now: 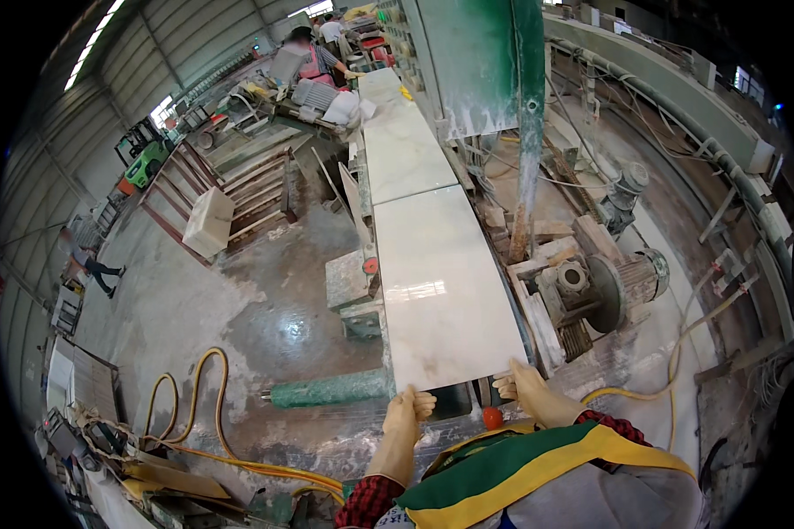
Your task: The person repeatedly picks up large white stone slabs from a conveyor belt and places them onto a stack. The person wears gloves and a safety harness while handling the slabs in a factory setting.
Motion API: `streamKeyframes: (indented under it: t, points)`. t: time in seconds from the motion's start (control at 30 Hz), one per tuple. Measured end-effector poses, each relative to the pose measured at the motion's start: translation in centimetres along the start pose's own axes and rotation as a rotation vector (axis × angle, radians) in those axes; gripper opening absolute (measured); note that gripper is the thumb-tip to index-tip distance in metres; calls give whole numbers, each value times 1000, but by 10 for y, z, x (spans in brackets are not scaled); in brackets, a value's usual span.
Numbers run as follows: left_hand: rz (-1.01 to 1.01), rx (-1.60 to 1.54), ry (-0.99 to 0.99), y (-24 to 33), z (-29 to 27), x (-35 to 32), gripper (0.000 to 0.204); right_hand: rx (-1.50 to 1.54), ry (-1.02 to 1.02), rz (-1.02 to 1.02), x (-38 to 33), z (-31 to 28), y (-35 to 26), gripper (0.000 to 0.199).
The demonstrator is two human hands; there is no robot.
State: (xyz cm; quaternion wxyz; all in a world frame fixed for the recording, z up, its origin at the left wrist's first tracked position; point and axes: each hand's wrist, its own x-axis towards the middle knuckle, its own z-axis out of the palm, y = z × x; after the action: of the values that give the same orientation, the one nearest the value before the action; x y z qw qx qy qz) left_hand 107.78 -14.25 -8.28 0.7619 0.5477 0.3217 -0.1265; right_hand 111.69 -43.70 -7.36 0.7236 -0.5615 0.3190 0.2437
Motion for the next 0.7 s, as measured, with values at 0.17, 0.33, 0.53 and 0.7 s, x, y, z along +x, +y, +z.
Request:
streamKeyframes:
  t: [0.17,0.33,0.53,0.7]
  points:
    - [-43,-26,-45,9,2,5,48,-28,-4,-20,11,-3,-1,60]
    - [-39,-98,-11,21,14,2,45,-51,8,-22,23,-4,-10,61]
    - [-44,-110,-26,27,16,10,45,-87,29,-4,26,1,-23,64]
    - [-40,-46,-59,22,6,26,47,-68,8,19,34,-1,-25,66]
